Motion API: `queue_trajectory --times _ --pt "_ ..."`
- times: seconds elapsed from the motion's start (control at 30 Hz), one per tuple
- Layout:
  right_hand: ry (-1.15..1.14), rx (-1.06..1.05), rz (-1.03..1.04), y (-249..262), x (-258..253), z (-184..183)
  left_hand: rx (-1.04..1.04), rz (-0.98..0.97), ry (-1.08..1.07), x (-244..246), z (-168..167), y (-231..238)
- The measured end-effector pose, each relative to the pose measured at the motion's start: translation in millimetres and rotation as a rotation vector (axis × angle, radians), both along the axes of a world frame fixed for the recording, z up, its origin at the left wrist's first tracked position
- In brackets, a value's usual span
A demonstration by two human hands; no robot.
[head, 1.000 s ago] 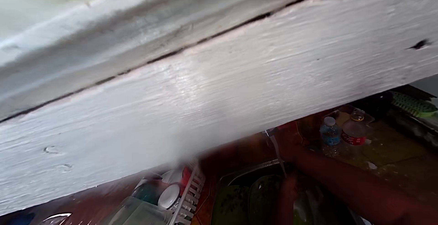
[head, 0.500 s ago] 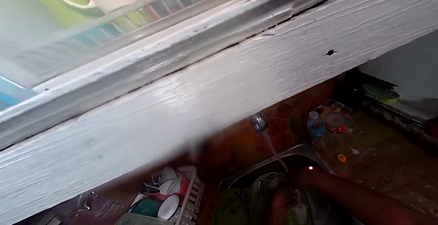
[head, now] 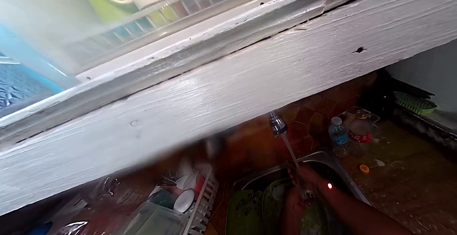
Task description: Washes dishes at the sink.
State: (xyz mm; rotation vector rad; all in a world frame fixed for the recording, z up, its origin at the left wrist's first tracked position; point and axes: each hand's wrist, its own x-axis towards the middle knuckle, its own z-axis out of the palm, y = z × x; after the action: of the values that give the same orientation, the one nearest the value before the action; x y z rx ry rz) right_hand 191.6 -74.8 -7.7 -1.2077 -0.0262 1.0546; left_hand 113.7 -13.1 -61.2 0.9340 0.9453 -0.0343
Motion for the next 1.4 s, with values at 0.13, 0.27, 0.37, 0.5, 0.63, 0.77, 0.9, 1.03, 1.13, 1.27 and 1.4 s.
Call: queue_trajectory --times 0.13,0.27,0.37,0.5,0.63,0.77,0.9,1.03,1.13,1.27,1.4 --pt "0.108 0.063 -0.186 8 1 24 -0.046 0.031 0.002 11 3 -6" --pt "-0.308 -0.107 0.067 3 14 31 -0.06 -0.015 -0.004 24 9 -20" --pt "-0.576 -0.234 0.48 -17 26 47 -0.077 -0.065 -0.094 29 12 -18" --pt "-0.682 -0.195 0.413 -35 60 56 0.007 -0.172 -0.055 40 16 -7" --pt "-1.111 -0.465 0.363 -37 98 -2 0.126 -0.329 -0.037 37 32 -13" --pt "-1.462 -0.78 0.524 -33 87 -81 0.552 -0.772 0.058 23 40 0" --pt "-1.491 -0.518 0.735 -20 26 -72 1.112 -1.191 0.151 1 48 33" --pt "-1.276 -0.425 0.859 -15 -1 -89 1.367 -1.024 0.245 -33 55 85" --pt "-0.932 -0.48 0.61 -20 1 -73 1.46 -0.844 0.392 -51 60 133" --pt "-0.142 -0.141 0.015 -16 2 -45 1.67 -0.328 0.492 -68 60 158" --pt "0.321 0.051 -0.213 -13 -13 -31 1.283 -0.66 0.994 -34 169 100"
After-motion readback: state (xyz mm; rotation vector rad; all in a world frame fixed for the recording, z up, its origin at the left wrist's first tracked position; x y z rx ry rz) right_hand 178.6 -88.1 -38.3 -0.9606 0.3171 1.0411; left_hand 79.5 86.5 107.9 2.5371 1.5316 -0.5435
